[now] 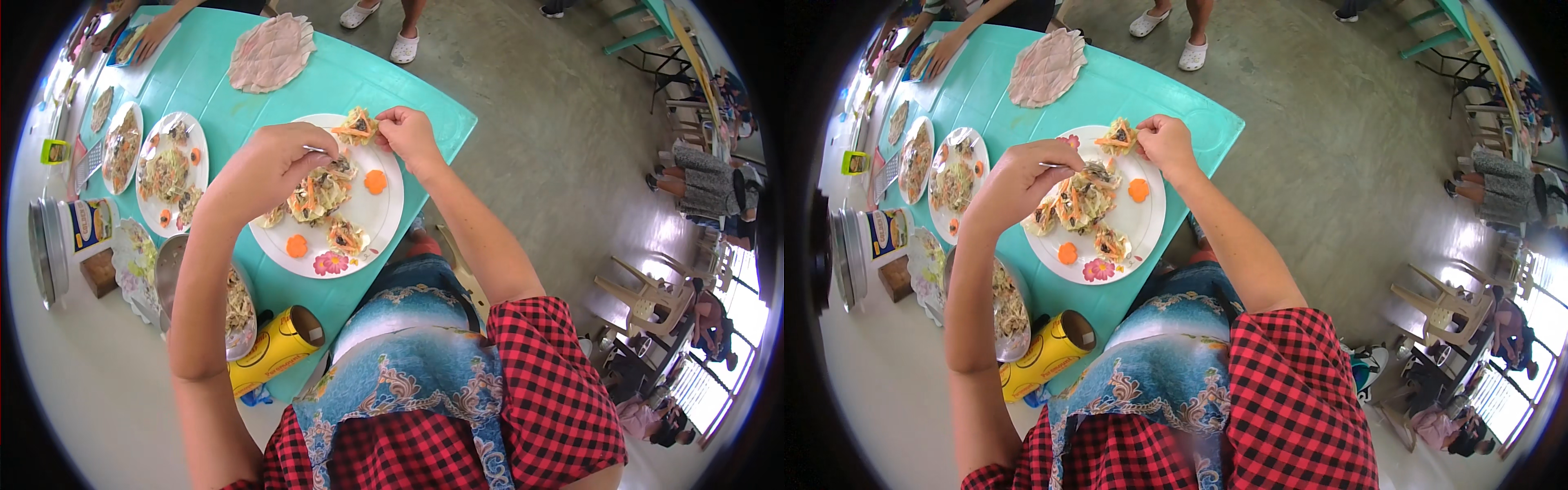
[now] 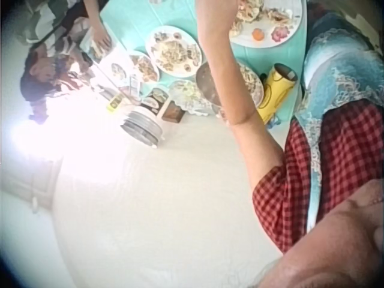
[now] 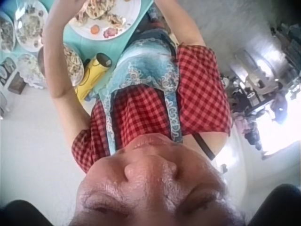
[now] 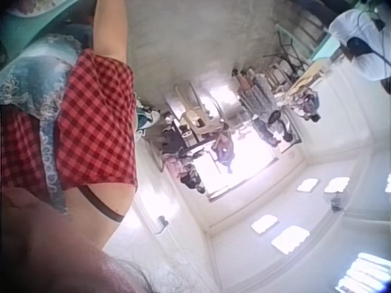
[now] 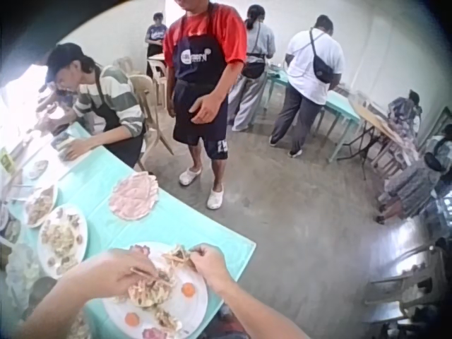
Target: The person scoops a shredded vegetable mixture from a metal bowl using a spoon and places it onto small, round, flat breads arranged on a plate. They use their hands to adjust the filling and the breads. Other people are visible in the background.
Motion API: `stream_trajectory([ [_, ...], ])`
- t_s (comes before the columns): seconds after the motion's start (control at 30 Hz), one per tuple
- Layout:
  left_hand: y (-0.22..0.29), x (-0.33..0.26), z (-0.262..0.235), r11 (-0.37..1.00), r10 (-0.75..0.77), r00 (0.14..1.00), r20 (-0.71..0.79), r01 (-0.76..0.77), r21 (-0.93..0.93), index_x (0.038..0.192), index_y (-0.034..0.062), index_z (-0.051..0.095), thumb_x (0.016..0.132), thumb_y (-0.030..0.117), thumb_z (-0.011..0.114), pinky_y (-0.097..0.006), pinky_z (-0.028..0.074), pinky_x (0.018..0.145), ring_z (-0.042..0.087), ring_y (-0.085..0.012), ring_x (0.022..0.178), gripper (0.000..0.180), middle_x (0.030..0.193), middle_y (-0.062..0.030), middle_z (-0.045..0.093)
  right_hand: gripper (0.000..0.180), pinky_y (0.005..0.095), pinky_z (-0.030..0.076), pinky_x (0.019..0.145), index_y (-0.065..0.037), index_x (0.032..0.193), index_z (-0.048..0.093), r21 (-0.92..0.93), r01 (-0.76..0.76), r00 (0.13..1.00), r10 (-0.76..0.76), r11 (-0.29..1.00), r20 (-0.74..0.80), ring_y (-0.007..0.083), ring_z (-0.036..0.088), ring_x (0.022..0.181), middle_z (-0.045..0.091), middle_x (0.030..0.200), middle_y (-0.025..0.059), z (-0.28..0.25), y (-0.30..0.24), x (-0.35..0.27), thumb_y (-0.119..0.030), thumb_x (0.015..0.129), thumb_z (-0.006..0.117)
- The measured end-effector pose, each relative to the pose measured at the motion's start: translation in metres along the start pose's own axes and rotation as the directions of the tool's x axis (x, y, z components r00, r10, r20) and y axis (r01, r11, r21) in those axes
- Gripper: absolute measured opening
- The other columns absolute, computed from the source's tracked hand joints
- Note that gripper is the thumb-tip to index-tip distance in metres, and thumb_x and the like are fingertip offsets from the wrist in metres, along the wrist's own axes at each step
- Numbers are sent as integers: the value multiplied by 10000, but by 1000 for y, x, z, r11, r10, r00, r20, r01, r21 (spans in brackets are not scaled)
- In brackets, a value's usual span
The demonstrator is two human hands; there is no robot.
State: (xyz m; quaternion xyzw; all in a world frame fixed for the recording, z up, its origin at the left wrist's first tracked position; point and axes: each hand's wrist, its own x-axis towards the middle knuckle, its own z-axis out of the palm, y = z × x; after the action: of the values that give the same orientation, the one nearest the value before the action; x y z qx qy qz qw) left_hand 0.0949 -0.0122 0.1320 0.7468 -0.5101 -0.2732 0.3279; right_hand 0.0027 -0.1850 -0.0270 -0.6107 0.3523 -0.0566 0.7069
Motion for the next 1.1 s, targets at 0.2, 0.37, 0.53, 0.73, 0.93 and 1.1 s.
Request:
stream_trajectory([
  [0.2,-10,-7,3,997,-76,996,-42,76,-11,878,-20,622,803,-5,576,-292,499,739,629,-222,795,89,889,-117,651,161,238,502,505,45,876,618,5,1,1000,-1,1000,6,121,613,575,642,753,91,0,1,1,-33,754,547],
  [0.37,-12,-14,3,994,-84,995,-47,80,-68,884,-18,627,788,-30,583,-301,507,742,634,-221,816,106,905,-113,653,158,239,500,503,46,869,620,4,5,1000,-5,1000,3,125,614,580,641,752,92,-2,2,2,-35,752,551],
  [0.53,-19,-28,12,996,89,995,-52,-89,8,882,-11,628,705,-83,586,-313,513,699,629,-246,795,196,895,-110,644,164,240,499,499,46,870,622,-13,6,1000,-6,1000,0,128,616,587,641,743,96,0,1,1,-39,750,551],
  [0.73,-9,-45,24,980,156,988,22,-157,124,841,9,614,609,-83,591,-340,512,650,617,-258,789,250,900,-83,628,170,237,478,506,53,901,602,-35,-8,1000,8,999,23,129,599,596,626,748,95,1,-2,0,-35,778,524],
  [0.93,1,-42,24,930,240,971,6,-232,284,839,35,607,542,-76,629,-341,504,650,611,-258,768,318,907,-63,627,166,235,466,509,48,911,594,-47,-2,1000,3,999,24,126,590,595,620,747,86,0,-2,0,-41,794,516],
  [1.1,0,-36,29,924,264,964,-36,-242,295,833,39,609,554,-52,639,-338,501,649,605,-256,759,295,903,-59,624,164,235,469,509,40,910,598,-40,-1,1000,2,999,25,124,593,599,621,747,79,0,0,1,-43,793,519],
])
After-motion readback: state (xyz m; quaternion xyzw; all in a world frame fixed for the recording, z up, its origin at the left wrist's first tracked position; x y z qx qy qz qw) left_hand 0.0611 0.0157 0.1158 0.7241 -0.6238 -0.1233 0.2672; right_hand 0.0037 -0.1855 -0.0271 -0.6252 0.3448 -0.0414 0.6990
